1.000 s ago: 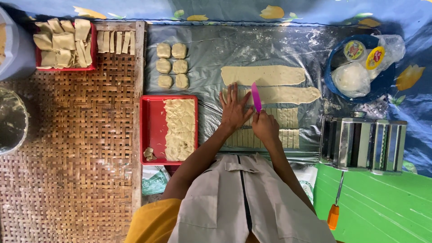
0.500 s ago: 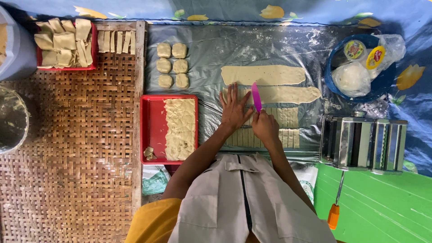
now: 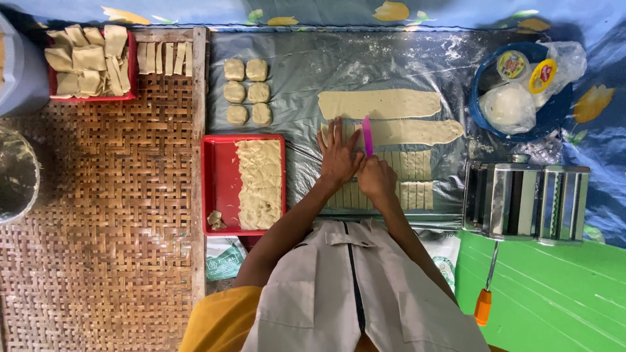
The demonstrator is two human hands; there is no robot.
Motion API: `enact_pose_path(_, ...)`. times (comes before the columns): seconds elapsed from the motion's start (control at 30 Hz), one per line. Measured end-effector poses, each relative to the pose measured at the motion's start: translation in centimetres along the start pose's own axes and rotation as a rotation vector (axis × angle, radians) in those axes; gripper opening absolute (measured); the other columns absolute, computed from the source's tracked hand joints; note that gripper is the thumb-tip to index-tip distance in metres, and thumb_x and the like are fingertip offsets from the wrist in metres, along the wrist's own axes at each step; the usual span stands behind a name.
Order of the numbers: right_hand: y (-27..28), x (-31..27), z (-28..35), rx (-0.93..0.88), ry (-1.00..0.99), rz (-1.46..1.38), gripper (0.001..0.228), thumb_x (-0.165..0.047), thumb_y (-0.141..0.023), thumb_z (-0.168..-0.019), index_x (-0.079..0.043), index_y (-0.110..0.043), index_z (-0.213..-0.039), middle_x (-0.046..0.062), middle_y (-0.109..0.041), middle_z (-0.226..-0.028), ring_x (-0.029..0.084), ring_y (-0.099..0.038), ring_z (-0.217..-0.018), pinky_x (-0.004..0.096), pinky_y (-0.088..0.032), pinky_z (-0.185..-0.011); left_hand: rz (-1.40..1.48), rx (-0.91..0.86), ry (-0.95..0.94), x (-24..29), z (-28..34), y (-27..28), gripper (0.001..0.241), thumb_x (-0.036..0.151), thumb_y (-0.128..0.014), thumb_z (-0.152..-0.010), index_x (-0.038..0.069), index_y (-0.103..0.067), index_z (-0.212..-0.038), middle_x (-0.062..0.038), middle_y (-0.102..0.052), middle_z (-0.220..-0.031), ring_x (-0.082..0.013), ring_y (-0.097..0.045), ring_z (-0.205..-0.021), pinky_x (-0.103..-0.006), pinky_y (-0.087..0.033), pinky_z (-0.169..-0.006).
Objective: Cut strips of dough into small rectangular pieces using a small knife.
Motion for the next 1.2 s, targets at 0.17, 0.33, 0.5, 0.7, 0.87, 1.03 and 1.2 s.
enact_pose_path(0.17,0.7,-1.0,0.9,-0.038,-0.032,0.020,0.046,-0.036,-0.044,-0.095,0.001,-0.070,-0.104,0.028,-0.074,-0.099,0.052,-0.072,-0.096,0.064,-0.054,-0.084,0.062,0.060,0.009,-0.2,0.6,0.6,0.056,0.045,-0.062,-0.091,0.024,-0.058,-0.143,-0.022,-0.030,-0.160,-0.0400,-0.021,-0.154,-0.0696,-0.014,-0.119)
enact_pose_path(0.33,0.4,-0.8,1.5,-0.074,-0.047,0.037,0.050,-0.037,-0.038,-0.098,0.001,-0.070,-0.106,0.029,-0.074,-0.101,0.051,-0.072,-0.099,0.062,-0.055,-0.087,0.101,0.163,0.043,-1.0,1.3,0.4,0.056,0.041,-0.066,-0.086,0.021,-0.061,-0.138,-0.020,-0.033,-0.158,-0.0383,-0.024,-0.153,-0.0670,-0.018,-0.119)
enact_pose_path(0.5,-0.4,0.1,1.8,-0.034,-0.043,0.064,0.048,-0.035,-0.041,-0.098,0.001,-0.072,-0.102,0.027,-0.075,-0.099,0.050,-0.073,-0.096,0.060,-0.056,-0.085,0.150,0.271,0.070,-1.7,2.2,0.5,0.055,0.033,-0.072,-0.081,0.017,-0.063,-0.132,-0.018,-0.038,-0.154,-0.0379,-0.029,-0.150,-0.0667,-0.021,-0.118)
enact_pose_path(0.7,-0.8,0.6,2.5,-0.077,-0.040,0.000,0.045,-0.033,-0.044,-0.097,0.001,-0.073,-0.105,0.031,-0.074,-0.102,0.053,-0.071,-0.098,0.063,-0.055,-0.085,0.210,0.324,0.077,-1.7,3.0,1.2,0.045,0.025,-0.065,-0.087,0.015,-0.062,-0.130,-0.017,-0.039,-0.153,-0.0381,-0.031,-0.149,-0.0673,-0.022,-0.117)
enact_pose_path(0.87,-0.6,0.2,4.1,-0.122,-0.044,0.066,0.048,-0.033,-0.042,-0.098,0.003,-0.072,-0.107,0.032,-0.074,-0.104,0.053,-0.071,-0.100,0.063,-0.055,-0.085,0.199,0.342,0.077,-1.6,3.2,1.0,0.045,0.024,-0.065,-0.084,0.016,-0.064,-0.128,-0.016,-0.041,-0.151,-0.0376,-0.032,-0.149,-0.0671,-0.023,-0.116)
enact_pose_path(1.03,-1.1,1.2,4.0,-0.138,-0.055,0.101,0.053,-0.037,-0.038,-0.099,0.002,-0.073,-0.108,0.030,-0.074,-0.102,0.052,-0.072,-0.100,0.063,-0.056,-0.083,0.197,0.358,0.078,-1.4,3.5,1.4,0.044,0.023,-0.066,-0.083,0.016,-0.065,-0.127,-0.015,-0.043,-0.151,-0.0368,-0.033,-0.148,-0.0659,-0.024,-0.116)
enact_pose_path(1.2,-0.1,0.9,5.4,-0.147,-0.068,0.038,0.051,-0.032,-0.040,-0.099,0.006,-0.073,-0.110,0.035,-0.073,-0.105,0.055,-0.069,-0.102,0.064,-0.054,-0.088,0.191,0.355,0.084,-1.2,3.8,1.4,0.045,0.020,-0.064,-0.083,0.015,-0.065,-0.127,-0.016,-0.041,-0.152,-0.0360,-0.032,-0.149,-0.0649,-0.022,-0.117)
Point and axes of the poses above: each hand's wrist, its own z-axis away from the middle knuckle, its own y-axis out of the back of the hand, x = y × z, the point moved 9 cm from there along -z, towards the middle knuckle
